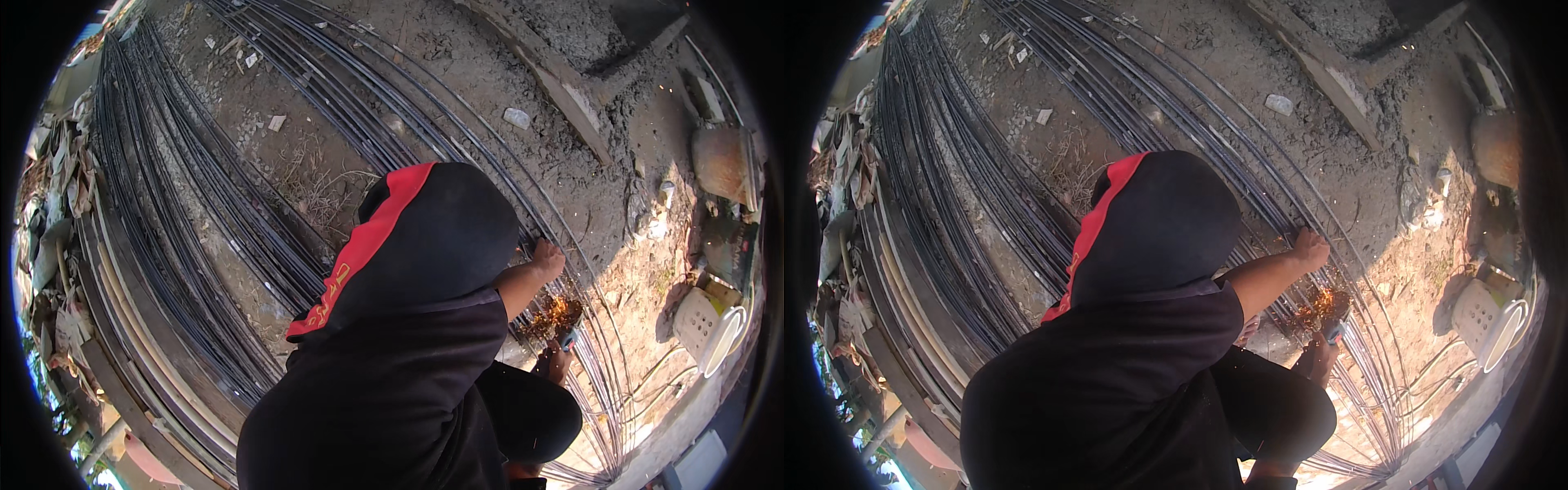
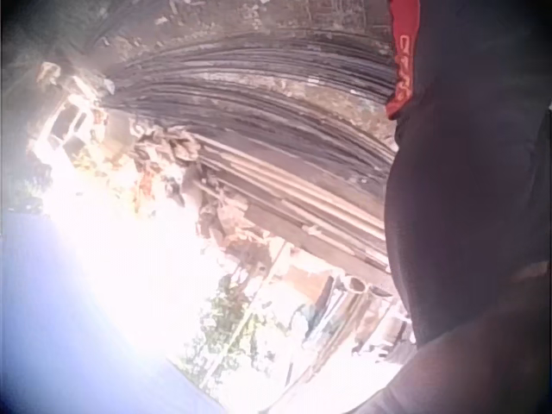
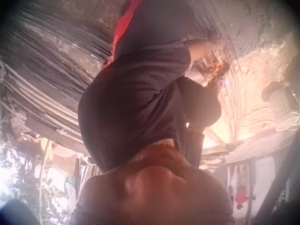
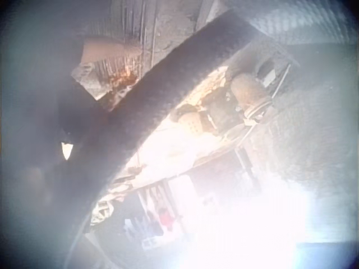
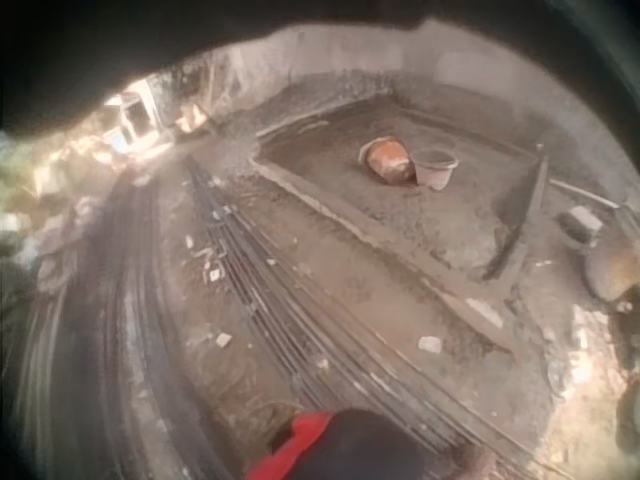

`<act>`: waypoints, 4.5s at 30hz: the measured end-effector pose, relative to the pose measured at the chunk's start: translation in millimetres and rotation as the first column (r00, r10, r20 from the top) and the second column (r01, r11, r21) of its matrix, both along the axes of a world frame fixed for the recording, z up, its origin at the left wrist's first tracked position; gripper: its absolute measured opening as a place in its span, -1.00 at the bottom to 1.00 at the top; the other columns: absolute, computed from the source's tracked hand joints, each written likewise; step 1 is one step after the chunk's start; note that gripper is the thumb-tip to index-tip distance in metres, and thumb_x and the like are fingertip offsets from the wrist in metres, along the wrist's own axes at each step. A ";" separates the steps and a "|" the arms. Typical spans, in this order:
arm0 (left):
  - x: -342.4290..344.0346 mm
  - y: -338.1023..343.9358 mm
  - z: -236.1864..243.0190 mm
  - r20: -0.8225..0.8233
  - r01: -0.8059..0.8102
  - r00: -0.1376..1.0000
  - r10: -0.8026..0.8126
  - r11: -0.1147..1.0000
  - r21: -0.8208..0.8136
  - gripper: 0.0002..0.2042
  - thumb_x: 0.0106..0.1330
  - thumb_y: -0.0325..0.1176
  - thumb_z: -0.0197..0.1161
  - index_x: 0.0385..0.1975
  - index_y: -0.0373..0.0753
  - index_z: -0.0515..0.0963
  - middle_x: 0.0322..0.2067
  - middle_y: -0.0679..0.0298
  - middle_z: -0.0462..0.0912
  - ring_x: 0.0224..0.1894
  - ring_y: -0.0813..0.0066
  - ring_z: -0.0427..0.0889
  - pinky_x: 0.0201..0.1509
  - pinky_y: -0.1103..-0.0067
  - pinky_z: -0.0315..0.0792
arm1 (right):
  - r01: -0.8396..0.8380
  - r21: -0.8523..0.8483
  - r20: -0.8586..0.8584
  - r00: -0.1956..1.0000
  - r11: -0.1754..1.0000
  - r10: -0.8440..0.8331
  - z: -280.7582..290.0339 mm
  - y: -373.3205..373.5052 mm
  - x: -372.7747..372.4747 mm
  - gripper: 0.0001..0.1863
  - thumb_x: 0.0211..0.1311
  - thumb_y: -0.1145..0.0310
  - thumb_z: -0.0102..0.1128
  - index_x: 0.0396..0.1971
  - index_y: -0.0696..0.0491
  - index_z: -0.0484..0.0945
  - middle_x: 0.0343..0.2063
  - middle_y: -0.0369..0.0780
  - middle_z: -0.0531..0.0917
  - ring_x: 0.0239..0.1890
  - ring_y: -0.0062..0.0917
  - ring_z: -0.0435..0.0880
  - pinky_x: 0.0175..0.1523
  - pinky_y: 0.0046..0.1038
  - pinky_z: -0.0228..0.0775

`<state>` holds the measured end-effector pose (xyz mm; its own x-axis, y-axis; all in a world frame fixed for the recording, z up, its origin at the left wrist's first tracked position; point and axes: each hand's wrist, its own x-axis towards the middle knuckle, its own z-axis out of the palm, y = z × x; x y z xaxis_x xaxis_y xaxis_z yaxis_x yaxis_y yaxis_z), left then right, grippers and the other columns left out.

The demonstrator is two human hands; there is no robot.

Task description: The person uses an angle grinder to cut a bundle of metal rods laid on the ground. They hold the rods with one hand and operate the grinder with the other, producing sparks as they cut through the metal.

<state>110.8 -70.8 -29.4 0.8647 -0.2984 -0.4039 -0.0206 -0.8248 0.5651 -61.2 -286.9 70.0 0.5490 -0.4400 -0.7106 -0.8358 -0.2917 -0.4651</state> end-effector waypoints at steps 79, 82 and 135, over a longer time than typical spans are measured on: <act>-24.5 43.0 34.4 0.026 0.028 0.999 -0.024 0.986 -0.162 -0.63 0.27 -0.08 0.39 -0.16 -0.28 0.64 -0.04 0.06 0.64 0.16 0.10 0.50 0.30 0.21 0.29 | -0.064 -0.076 0.040 0.997 0.995 0.067 33.9 21.2 27.8 -0.72 -0.01 0.31 0.41 -0.50 0.25 0.61 -0.59 -0.16 0.64 -0.61 -0.47 0.64 -0.48 -0.41 0.43; -24.6 42.8 34.9 0.034 0.033 0.999 -0.028 0.984 -0.173 -0.63 0.27 -0.08 0.39 -0.16 -0.28 0.64 -0.04 0.06 0.64 0.17 0.09 0.50 0.31 0.21 0.28 | -0.068 -0.176 -0.050 0.997 0.982 0.060 40.5 25.8 27.0 -0.72 0.00 0.33 0.39 -0.44 0.25 0.58 -0.61 -0.19 0.61 -0.61 -0.49 0.63 -0.49 -0.41 0.43; -25.0 42.5 27.4 0.060 0.040 0.998 -0.030 0.983 -0.180 -0.66 0.30 -0.09 0.36 -0.18 -0.28 0.66 -0.05 0.06 0.67 0.15 0.12 0.53 0.27 0.21 0.29 | -0.047 -0.039 -0.017 0.999 0.998 0.047 37.7 19.0 29.7 -0.73 0.03 0.33 0.37 -0.40 0.25 0.62 -0.55 -0.17 0.63 -0.59 -0.45 0.63 -0.45 -0.38 0.43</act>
